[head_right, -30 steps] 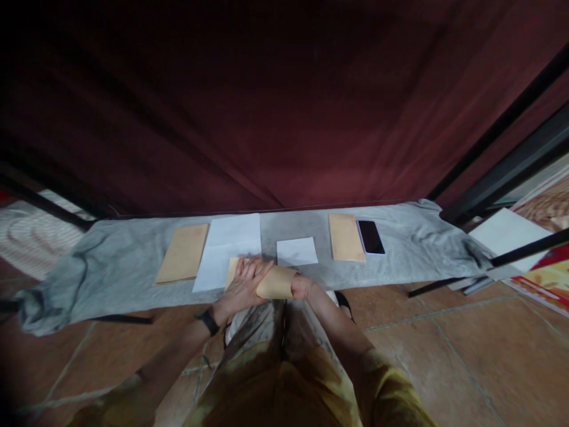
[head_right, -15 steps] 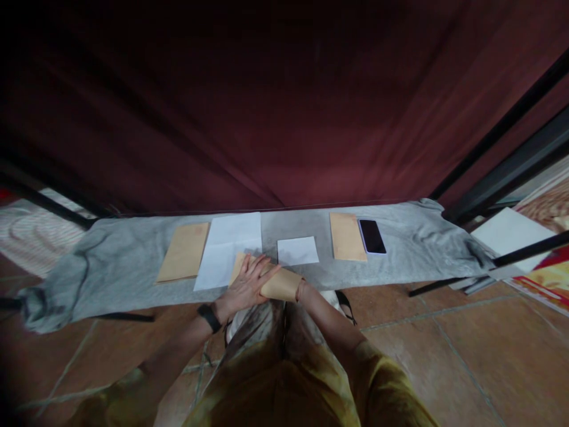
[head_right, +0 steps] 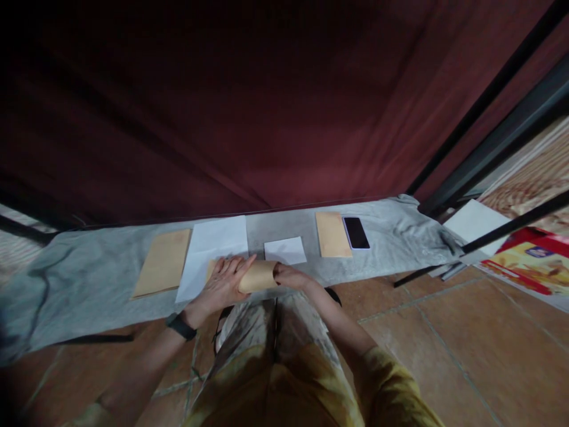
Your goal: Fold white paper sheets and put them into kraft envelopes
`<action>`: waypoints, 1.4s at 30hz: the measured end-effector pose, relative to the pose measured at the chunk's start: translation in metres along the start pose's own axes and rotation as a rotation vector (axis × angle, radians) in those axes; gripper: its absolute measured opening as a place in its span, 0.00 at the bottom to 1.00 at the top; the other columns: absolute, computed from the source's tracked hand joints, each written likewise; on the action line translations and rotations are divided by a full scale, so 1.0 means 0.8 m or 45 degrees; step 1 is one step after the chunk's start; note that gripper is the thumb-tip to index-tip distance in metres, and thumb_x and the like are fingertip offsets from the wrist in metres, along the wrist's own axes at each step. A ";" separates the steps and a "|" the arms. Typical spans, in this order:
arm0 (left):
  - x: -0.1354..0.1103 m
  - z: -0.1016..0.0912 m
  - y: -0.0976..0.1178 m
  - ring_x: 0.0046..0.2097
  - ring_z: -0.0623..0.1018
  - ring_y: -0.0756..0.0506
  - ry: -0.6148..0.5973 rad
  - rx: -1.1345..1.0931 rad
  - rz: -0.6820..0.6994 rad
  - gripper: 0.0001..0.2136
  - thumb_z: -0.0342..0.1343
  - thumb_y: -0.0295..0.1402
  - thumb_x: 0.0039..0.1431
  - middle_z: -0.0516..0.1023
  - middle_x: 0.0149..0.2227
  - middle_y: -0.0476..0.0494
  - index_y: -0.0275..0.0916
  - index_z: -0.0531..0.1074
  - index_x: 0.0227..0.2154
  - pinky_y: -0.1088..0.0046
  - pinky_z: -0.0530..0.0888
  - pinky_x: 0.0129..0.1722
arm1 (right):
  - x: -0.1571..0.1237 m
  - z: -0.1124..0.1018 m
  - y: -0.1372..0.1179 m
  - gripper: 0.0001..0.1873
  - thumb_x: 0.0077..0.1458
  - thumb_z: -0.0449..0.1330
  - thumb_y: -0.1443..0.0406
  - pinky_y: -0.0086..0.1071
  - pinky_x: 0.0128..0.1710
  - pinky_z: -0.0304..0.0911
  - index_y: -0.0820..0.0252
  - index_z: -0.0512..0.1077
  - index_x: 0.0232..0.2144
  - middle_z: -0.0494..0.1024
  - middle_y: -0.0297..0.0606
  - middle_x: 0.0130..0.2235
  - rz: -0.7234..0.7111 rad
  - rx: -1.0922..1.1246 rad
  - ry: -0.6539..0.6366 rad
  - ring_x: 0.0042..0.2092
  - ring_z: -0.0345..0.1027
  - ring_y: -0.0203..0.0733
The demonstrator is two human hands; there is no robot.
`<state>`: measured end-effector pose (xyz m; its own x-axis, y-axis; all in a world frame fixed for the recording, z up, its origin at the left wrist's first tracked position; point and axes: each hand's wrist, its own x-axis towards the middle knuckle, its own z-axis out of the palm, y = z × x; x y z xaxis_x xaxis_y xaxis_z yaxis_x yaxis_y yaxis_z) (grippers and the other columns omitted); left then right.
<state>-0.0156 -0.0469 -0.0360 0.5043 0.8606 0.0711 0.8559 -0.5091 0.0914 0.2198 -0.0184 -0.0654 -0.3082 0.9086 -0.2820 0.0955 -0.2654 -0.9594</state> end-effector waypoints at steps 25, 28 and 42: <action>0.010 0.028 -0.073 0.65 0.64 0.31 -0.253 -0.245 -0.324 0.56 0.66 0.43 0.43 0.63 0.65 0.34 0.45 0.39 0.72 0.54 0.57 0.64 | 0.023 -0.048 0.066 0.22 0.61 0.51 0.75 0.42 0.64 0.61 0.58 0.76 0.53 0.76 0.44 0.58 -0.688 -1.066 0.483 0.61 0.66 0.44; 0.007 0.029 -0.073 0.64 0.65 0.32 -0.190 -0.247 -0.306 0.57 0.66 0.42 0.43 0.65 0.63 0.35 0.44 0.37 0.72 0.54 0.57 0.64 | 0.032 -0.036 0.064 0.22 0.63 0.51 0.73 0.42 0.67 0.58 0.59 0.74 0.56 0.72 0.44 0.62 -0.718 -1.206 0.375 0.65 0.62 0.44; -0.005 0.026 -0.075 0.66 0.62 0.31 -0.190 -0.237 -0.335 0.56 0.65 0.41 0.44 0.62 0.64 0.34 0.45 0.36 0.72 0.48 0.53 0.66 | 0.029 0.004 0.052 0.22 0.61 0.53 0.74 0.43 0.63 0.62 0.56 0.75 0.54 0.78 0.42 0.56 -0.778 -0.991 0.303 0.59 0.68 0.42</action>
<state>-0.0663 -0.0192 -0.0624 0.2923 0.9483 -0.1233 0.9300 -0.2519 0.2678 0.2138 -0.0097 -0.1118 -0.3224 0.8814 0.3452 0.6002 0.4723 -0.6455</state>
